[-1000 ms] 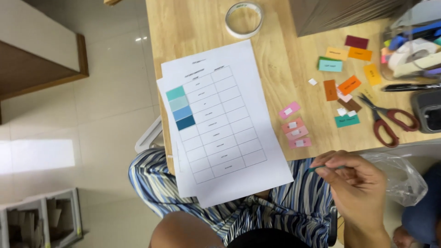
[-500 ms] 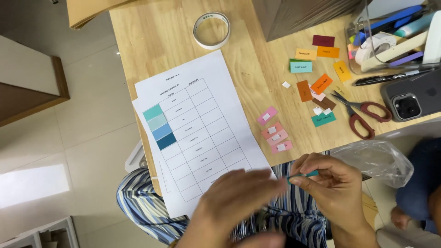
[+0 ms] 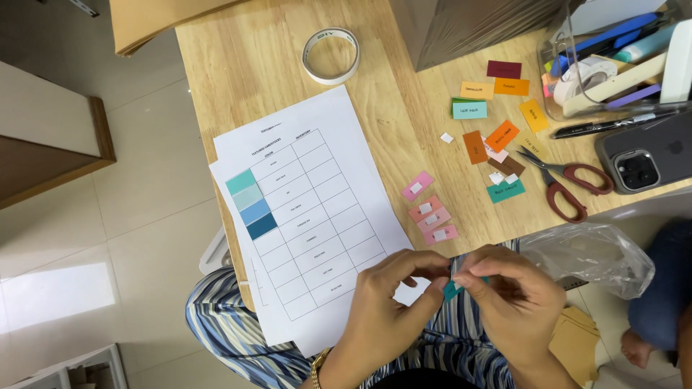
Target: Creating a color reference chart by cutting tape and sticking colored paper labels onto a printed template.
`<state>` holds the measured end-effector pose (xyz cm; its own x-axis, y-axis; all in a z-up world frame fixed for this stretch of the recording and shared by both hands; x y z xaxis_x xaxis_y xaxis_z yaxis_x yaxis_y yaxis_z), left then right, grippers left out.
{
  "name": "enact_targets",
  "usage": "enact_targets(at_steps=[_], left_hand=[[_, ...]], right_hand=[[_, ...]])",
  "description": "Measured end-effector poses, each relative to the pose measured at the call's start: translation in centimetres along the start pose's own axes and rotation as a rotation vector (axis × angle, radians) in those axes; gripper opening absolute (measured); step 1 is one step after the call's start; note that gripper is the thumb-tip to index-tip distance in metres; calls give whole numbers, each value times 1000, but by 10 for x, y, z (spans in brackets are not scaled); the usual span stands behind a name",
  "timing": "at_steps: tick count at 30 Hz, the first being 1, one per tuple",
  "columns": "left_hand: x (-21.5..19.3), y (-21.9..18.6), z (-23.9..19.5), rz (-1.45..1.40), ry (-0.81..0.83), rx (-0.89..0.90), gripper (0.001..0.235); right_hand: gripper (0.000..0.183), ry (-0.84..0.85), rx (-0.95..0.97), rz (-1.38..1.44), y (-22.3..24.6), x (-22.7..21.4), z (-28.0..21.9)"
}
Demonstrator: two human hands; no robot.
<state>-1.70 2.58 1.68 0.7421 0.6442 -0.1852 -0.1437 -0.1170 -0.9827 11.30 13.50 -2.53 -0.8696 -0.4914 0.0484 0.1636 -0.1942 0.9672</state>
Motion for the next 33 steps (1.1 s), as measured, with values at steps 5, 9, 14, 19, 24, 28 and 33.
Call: enact_targets(at_steps=[5, 9, 14, 19, 24, 28, 33], left_hand=[[7, 6, -2, -156, 66, -63, 20], [9, 14, -1, -173, -27, -121, 10], [10, 15, -1, -222, -151, -99, 11], [18, 12, -2, -259, -112, -68, 17], [19, 10, -7, -153, -186, 62, 14], [20, 11, -8, -50, -236, 154, 16], [20, -3, -5, 170, -289, 345, 10]], right_hand=[[20, -30, -32, 45, 1, 2, 8], [17, -46, -76, 15, 3, 2, 9], [10, -47, -474, -428, 16, 1, 9], [10, -45, -545, -559, 20, 6, 11], [7, -26, -489, -516, 24, 8, 13], [10, 10, -495, -566, 33, 12, 18], [15, 6, -598, -646, 36, 17, 17]])
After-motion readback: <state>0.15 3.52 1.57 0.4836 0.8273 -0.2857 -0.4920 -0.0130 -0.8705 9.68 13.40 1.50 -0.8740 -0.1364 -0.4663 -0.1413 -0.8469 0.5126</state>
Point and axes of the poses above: each hand's wrist, its own z-axis towards the middle knuckle, its own x-axis out of the palm, y = z × x, the point moved 3 cm from there along z, towards the middle knuckle, and after that the axes turned 8 degrees about -y, right-handed, at the moved point
